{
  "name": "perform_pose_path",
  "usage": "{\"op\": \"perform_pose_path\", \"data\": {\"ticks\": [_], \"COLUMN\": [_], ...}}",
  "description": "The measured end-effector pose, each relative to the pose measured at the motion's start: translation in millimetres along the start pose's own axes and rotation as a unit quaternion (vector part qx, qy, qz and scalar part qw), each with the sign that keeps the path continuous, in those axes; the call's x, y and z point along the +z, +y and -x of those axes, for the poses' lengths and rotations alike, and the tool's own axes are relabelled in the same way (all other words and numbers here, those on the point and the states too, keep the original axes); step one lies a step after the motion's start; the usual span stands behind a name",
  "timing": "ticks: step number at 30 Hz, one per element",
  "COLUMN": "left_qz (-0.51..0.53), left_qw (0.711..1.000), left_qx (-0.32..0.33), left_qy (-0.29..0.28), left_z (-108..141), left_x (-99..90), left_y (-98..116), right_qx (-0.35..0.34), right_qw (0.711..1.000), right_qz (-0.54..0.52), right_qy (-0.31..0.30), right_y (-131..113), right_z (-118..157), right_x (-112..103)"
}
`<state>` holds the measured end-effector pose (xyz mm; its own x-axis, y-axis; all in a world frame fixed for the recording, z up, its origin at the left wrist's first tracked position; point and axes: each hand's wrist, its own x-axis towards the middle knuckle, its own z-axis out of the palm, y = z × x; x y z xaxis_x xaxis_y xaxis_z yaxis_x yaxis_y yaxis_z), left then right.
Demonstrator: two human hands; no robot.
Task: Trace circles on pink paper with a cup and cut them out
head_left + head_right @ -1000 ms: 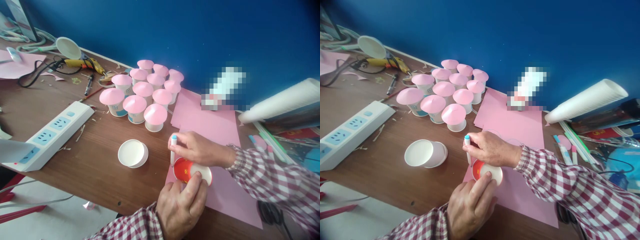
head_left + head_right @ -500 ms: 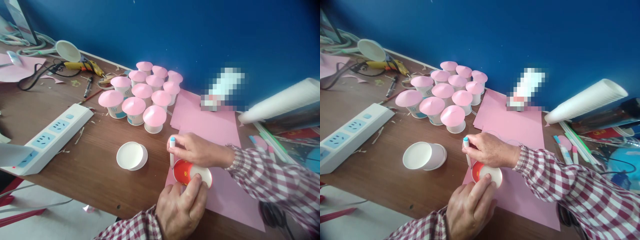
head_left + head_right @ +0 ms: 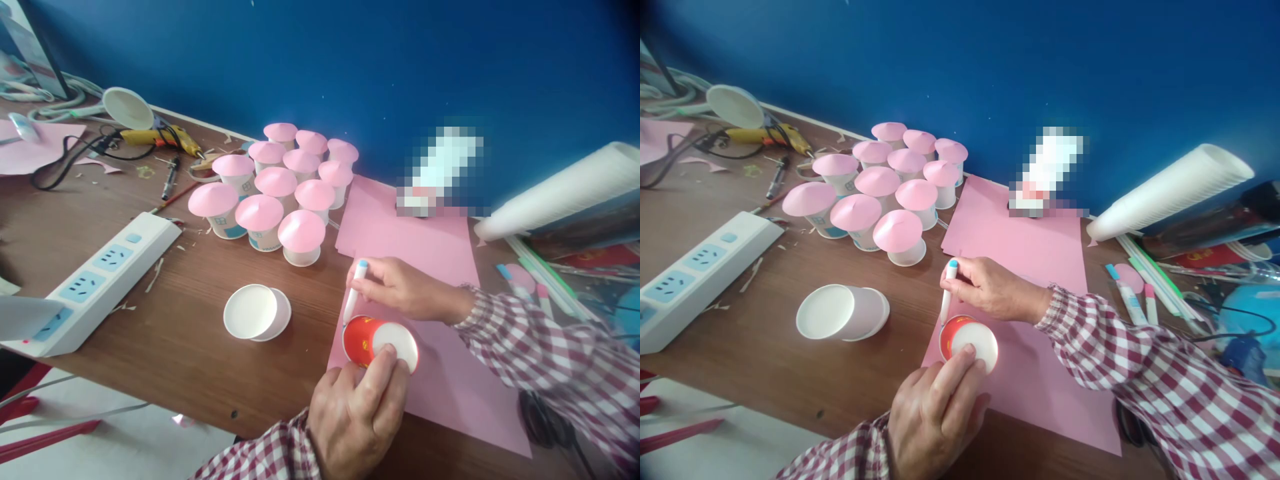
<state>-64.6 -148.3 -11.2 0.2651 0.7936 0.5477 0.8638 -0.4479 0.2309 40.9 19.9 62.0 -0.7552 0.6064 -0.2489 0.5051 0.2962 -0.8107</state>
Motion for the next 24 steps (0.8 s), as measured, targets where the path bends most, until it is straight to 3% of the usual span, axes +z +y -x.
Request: {"op": "perform_pose_path", "data": {"ticks": [12,24], "left_qz": [0.004,-0.023], "left_qw": [1.0,0.999], "left_qx": [-0.004,0.019], "left_qy": [0.027,-0.017], "left_z": [-6.8,-6.5], "left_x": [-3.7,-15.0], "left_y": [0.1,-1.3], "right_qx": [0.085,0.083], "right_qw": [0.984,0.959], "right_qz": [-0.094,-0.109], "right_qy": [0.127,0.246], "right_y": [39.7,43.7], "right_z": [43.5,109.7], "right_x": [-4.8,30.5]}}
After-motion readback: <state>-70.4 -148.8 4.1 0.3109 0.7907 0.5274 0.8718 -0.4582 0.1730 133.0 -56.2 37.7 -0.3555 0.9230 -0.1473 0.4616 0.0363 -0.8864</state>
